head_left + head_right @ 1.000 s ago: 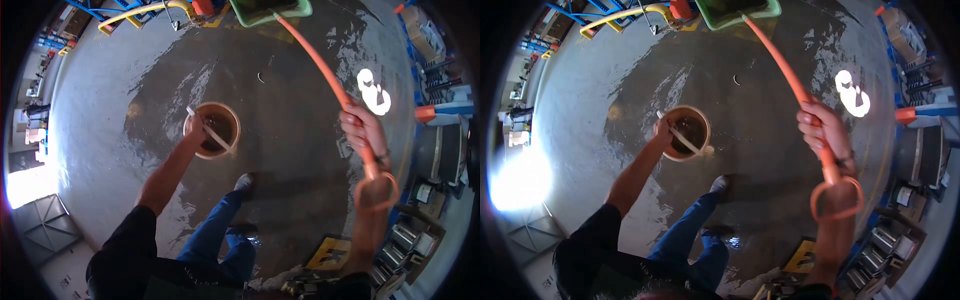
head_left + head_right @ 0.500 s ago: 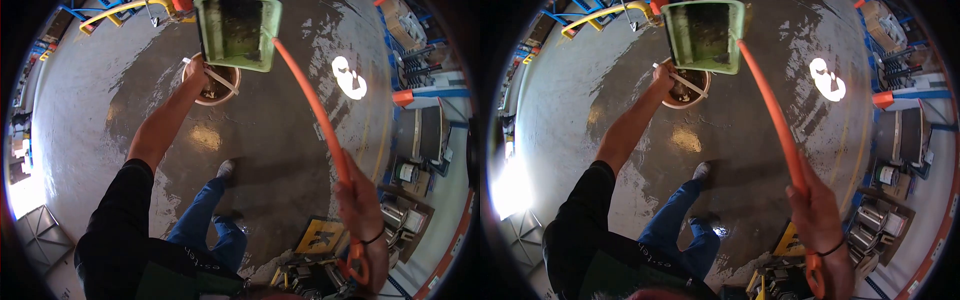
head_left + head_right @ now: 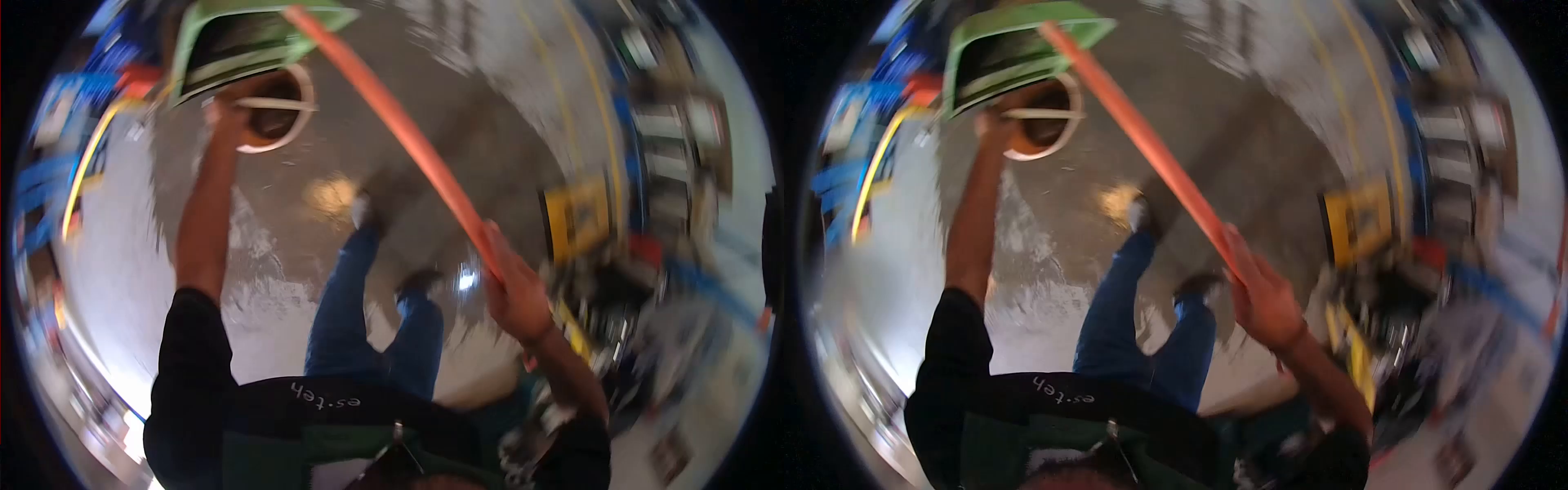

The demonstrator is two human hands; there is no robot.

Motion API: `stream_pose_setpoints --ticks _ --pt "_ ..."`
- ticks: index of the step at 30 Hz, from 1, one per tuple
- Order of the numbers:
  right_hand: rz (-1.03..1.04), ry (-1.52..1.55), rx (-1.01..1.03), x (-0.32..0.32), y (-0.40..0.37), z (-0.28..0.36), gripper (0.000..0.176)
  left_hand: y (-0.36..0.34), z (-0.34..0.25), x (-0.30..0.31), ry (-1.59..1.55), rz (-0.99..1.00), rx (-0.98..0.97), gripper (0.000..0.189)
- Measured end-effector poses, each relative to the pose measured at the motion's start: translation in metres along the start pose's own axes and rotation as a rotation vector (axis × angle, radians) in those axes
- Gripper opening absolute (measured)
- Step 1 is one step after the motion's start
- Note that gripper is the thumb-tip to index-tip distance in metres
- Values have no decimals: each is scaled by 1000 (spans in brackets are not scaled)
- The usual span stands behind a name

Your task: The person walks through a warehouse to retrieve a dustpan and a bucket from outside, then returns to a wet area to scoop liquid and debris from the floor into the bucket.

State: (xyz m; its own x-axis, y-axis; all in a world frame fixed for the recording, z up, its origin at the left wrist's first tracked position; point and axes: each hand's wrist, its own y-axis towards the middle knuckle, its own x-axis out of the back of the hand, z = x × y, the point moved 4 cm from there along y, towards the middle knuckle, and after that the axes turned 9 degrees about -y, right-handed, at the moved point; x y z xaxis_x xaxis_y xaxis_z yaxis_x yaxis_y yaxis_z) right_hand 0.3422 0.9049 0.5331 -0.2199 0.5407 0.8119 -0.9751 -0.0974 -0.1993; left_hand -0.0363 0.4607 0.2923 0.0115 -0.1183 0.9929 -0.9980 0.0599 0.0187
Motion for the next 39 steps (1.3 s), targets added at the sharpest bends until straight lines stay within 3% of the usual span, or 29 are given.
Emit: stream_pose_setpoints --ticks 1,2,3,4,5,6,8,11,13,17,19,21,22,24,29,31,32,34,37,39 --pt "-104 90 -3 -13 -32 -12 63 30 82 -118 -163 -177 -229 21" --pt "-67 183 -134 -29 -68 -22 62 -20 -10 -31 -231 -5 -186 28" --pt "-45 285 -256 -44 -106 -27 61 -28 -22 -40 -216 4 -435 27" --pt "12 399 -425 -60 -144 -34 62 -38 -38 -48 -82 11 -511 27" --pt "62 524 -556 -76 -184 -38 63 -42 -18 -83 -52 -79 -725 21" --pt "-34 589 -637 -95 -226 -43 61 -43 -11 -115 -677 48 -400 15" --pt "-216 706 -723 -131 -299 -59 57 -70 -18 -169 -1739 345 503 13" --pt "9 1100 -1179 -156 -427 -92 53 -166 -111 -150 -1740 340 706 14" --pt "-97 1531 -1272 -207 -532 -130 52 -218 -162 -143 -1666 412 681 16" --pt "-250 1573 -1618 -222 -708 -221 38 -334 -257 -139 -1631 443 695 19" --pt "-123 1503 -1649 -244 -803 -299 23 -371 -278 -165 -1670 582 712 22" --pt "-106 1609 -1837 -257 -882 -367 8 -408 -298 -186 -1650 687 725 23" --pt "20 1547 -1804 -261 -915 -397 6 -427 -309 -193 -1634 669 830 25" --pt "277 1399 -1724 -265 -967 -458 20 -464 -333 -198 -1551 723 774 26" --pt "199 1695 -1955 -288 -1028 -572 17 -562 -379 -205 -1395 729 724 7" --pt "76 2210 -1836 -309 -1024 -611 20 -591 -387 -218 -1369 795 709 5" --pt "-13 2230 -1817 -311 -1016 -628 22 -599 -387 -220 -1349 826 695 9" --pt "42 1949 -1814 -296 -980 -654 22 -609 -390 -219 -1319 856 723 16" --pt "495 1280 -1705 -216 -870 -665 27 -611 -369 -225 -1354 879 757 16" --pt "532 1218 -1707 -185 -808 -662 30 -605 -329 -229 -1396 883 758 17"
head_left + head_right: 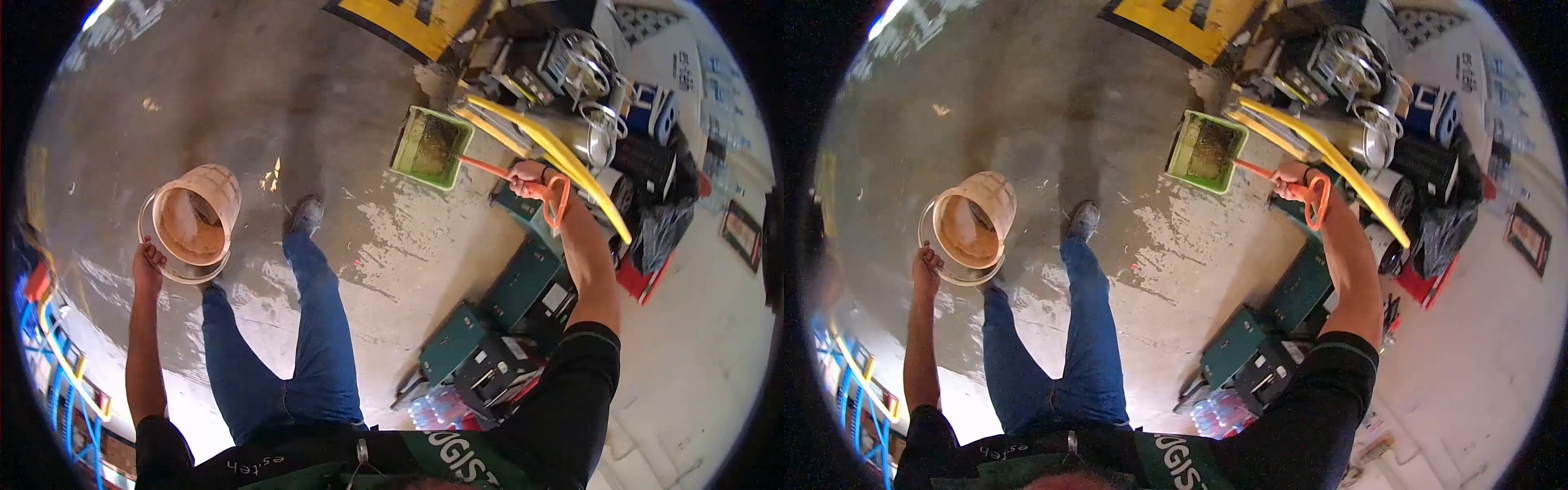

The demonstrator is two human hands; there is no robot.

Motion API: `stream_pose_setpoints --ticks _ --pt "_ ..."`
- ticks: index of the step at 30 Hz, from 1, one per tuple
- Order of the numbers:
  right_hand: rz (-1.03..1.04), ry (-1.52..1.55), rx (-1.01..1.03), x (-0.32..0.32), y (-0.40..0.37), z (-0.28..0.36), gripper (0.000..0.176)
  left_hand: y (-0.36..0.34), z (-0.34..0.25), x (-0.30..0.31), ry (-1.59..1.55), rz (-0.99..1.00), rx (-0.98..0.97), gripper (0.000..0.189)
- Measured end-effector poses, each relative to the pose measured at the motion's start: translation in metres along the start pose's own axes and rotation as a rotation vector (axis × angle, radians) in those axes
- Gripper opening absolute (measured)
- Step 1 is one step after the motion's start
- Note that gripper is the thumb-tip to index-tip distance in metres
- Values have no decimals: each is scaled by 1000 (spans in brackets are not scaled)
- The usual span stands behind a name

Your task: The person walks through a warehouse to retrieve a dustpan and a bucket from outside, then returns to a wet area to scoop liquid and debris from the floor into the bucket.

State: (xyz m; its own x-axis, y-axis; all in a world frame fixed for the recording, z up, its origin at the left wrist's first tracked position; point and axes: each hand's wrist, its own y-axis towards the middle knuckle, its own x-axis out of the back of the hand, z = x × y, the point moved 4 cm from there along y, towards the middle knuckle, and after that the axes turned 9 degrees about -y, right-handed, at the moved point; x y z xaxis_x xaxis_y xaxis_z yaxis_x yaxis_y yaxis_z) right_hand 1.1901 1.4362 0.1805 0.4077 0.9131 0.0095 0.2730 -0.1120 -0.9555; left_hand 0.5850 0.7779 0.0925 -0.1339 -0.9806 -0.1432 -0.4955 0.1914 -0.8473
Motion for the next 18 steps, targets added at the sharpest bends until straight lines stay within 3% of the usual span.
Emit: stream_pose_setpoints --ticks 3,4,8,10,11,12,14,18 --pt "71 -8 -192 -37 -7 70 26 -4 -10 60 -91 -68 -25 18" --pt "82 29 -207 -56 -11 96 11 -11 -16 79 -122 -93 -44 19" --pt "-41 -186 -159 -149 -43 198 13 -28 -49 180 -237 -157 -113 21" --pt "-138 -547 -69 -198 -72 255 12 -32 -70 236 -291 -215 -126 22" --pt "-211 -530 -68 -208 -67 276 13 -37 -79 267 -326 -253 -133 22" --pt "-241 -531 -93 -237 -73 303 21 -42 -88 298 -333 -270 -167 23" --pt "-142 -382 -120 -317 -88 351 19 -51 -105 362 -343 -315 -224 24" --pt "-193 -417 -164 -451 -101 437 10 -84 -138 477 -359 -483 -291 26"
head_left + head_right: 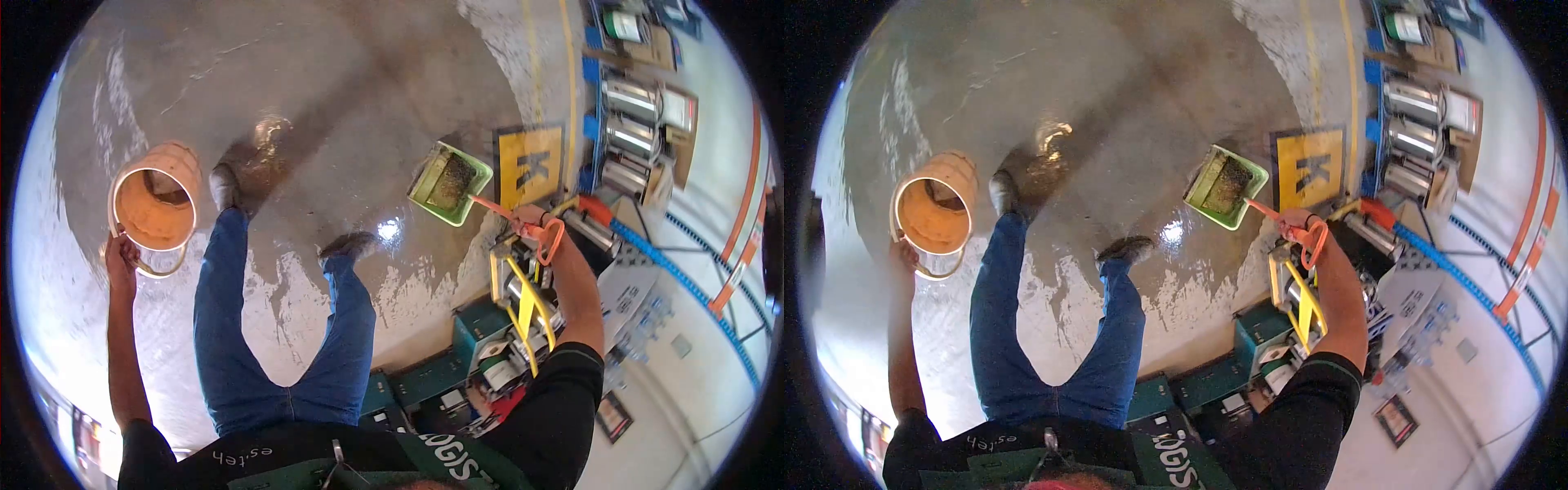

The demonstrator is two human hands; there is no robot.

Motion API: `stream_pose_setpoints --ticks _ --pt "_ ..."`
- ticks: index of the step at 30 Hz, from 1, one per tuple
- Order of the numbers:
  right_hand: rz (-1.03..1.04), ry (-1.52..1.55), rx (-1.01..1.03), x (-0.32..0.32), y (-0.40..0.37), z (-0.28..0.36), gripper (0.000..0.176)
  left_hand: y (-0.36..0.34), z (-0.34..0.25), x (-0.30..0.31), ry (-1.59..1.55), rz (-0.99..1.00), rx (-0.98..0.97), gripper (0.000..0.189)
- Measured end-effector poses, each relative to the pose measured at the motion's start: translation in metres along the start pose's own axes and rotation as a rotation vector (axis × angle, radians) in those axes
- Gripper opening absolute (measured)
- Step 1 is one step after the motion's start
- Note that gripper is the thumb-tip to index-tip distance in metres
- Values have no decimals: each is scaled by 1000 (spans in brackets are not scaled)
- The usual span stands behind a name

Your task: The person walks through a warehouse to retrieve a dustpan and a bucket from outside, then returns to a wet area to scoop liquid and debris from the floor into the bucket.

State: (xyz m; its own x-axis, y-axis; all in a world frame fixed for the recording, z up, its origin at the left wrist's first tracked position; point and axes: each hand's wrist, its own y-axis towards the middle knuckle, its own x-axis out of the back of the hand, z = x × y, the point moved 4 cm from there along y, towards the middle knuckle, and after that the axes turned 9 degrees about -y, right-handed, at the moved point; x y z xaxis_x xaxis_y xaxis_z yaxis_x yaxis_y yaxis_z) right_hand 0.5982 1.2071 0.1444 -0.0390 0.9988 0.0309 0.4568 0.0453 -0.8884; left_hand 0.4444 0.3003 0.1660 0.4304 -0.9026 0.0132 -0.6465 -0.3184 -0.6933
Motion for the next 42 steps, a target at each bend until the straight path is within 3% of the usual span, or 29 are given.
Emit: stream_pose_setpoints --ticks 1,5,10,15,22,24,27,29,32,34,38,42 --pt "-26 13 2 -21 -19 29 9 8 -14 26 -13 -143 9 26" --pt "-39 -16 15 -108 -81 135 8 51 -55 143 -13 -59 -83 26" --pt "-30 -168 143 -222 -125 238 17 49 -90 225 -132 -236 -88 26" --pt "53 -318 263 -356 -189 330 24 30 -76 271 -86 -434 -126 23" --pt "118 -607 521 -520 -249 395 22 20 -17 288 -260 -380 -75 15" --pt "187 -633 574 -560 -248 401 22 21 5 284 -354 -459 35 13" --pt "432 -499 660 -634 -246 395 5 19 38 280 -413 -507 76 11" --pt "595 -473 729 -686 -252 384 9 19 51 282 -391 -545 116 12" --pt "769 -430 816 -745 -291 362 20 10 4 243 -469 -470 165 9" --pt "790 -406 889 -764 -345 335 22 14 -19 220 -642 -336 147 4" --pt "758 -451 961 -751 -477 280 22 33 -77 175 -738 -270 -18 9" --pt "444 -564 1103 -715 -588 204 31 76 -123 153 -830 -316 -120 11"
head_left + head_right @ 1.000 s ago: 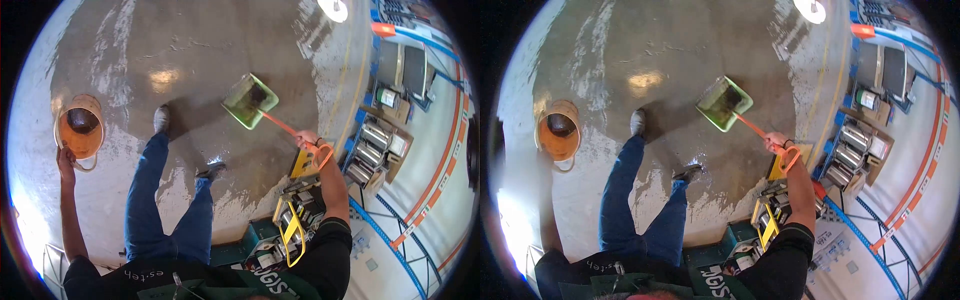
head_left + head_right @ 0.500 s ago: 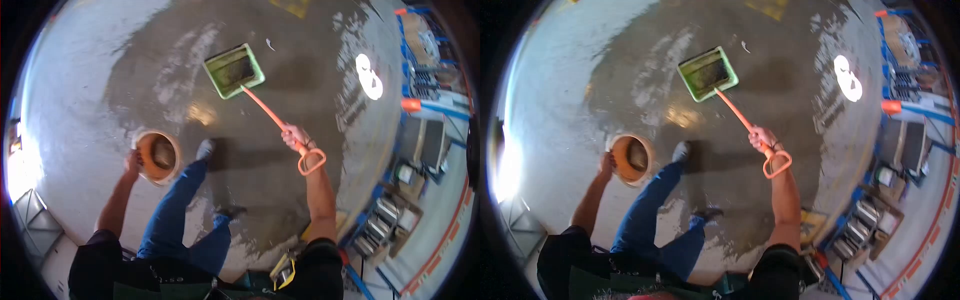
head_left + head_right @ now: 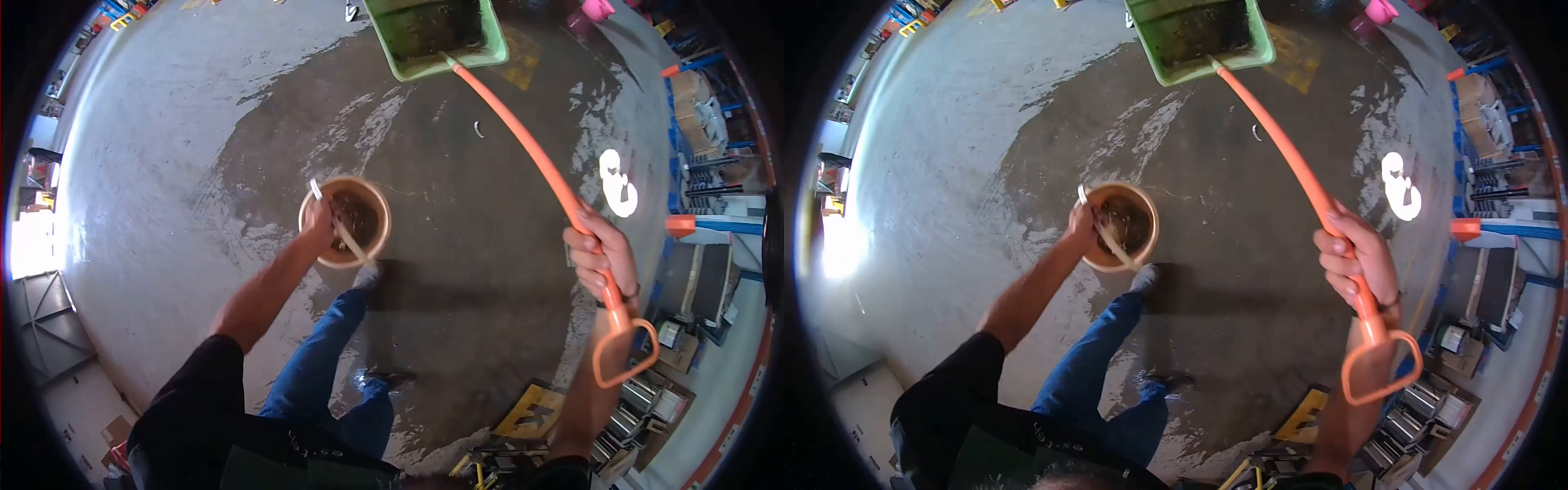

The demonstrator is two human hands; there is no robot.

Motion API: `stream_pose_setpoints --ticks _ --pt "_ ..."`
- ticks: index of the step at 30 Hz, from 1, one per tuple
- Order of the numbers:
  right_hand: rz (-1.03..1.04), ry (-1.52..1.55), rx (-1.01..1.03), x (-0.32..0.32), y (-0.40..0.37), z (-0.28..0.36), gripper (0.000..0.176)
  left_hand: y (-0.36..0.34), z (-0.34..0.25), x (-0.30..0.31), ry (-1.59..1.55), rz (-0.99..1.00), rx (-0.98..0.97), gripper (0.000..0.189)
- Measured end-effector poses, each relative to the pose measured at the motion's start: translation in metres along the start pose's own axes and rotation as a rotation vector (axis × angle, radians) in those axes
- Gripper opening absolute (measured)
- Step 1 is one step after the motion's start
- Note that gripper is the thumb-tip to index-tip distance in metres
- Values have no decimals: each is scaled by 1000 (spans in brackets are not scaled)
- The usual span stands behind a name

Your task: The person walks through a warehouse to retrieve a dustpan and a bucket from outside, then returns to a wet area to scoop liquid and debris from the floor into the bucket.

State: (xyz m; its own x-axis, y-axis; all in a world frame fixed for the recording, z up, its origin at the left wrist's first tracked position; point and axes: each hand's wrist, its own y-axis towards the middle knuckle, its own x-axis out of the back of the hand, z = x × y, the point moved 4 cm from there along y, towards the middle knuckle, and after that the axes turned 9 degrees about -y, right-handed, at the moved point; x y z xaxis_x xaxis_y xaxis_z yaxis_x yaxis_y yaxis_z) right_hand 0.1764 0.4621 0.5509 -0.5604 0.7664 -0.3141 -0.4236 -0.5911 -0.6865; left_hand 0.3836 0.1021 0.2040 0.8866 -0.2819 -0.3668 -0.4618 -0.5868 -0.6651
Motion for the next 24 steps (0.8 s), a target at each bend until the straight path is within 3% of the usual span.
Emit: stream_pose_setpoints --ticks 2,6,12,14,16,17,20,22,23,24 --pt "-102 -166 7 -15 -50 14 41 22 -8 -25 -97 41 -32 11" --pt "-272 -379 -4 -35 -127 14 50 54 -28 -98 -18 -97 -95 10" --pt "-443 -526 -36 -41 -193 -19 54 34 -44 -209 -23 -8 -172 5" --pt "-493 -557 -39 -47 -200 -33 55 39 -40 -233 29 107 -176 8" --pt "-528 -655 -20 -50 -207 -53 57 60 -28 -247 34 112 -230 9" --pt "-554 -728 20 -40 -206 -71 59 36 -30 -253 13 93 -201 11" --pt "-639 -1275 381 -46 -208 -106 60 -2 -24 -262 -54 171 -82 12" --pt "-666 -1358 253 -59 -215 -115 61 -23 -19 -263 -125 208 -50 11" --pt "-662 -1361 287 -57 -217 -130 62 -5 -8 -258 -133 137 -60 12" --pt "-657 -1365 321 -55 -219 -144 62 9 1 -249 -19 188 -131 12"
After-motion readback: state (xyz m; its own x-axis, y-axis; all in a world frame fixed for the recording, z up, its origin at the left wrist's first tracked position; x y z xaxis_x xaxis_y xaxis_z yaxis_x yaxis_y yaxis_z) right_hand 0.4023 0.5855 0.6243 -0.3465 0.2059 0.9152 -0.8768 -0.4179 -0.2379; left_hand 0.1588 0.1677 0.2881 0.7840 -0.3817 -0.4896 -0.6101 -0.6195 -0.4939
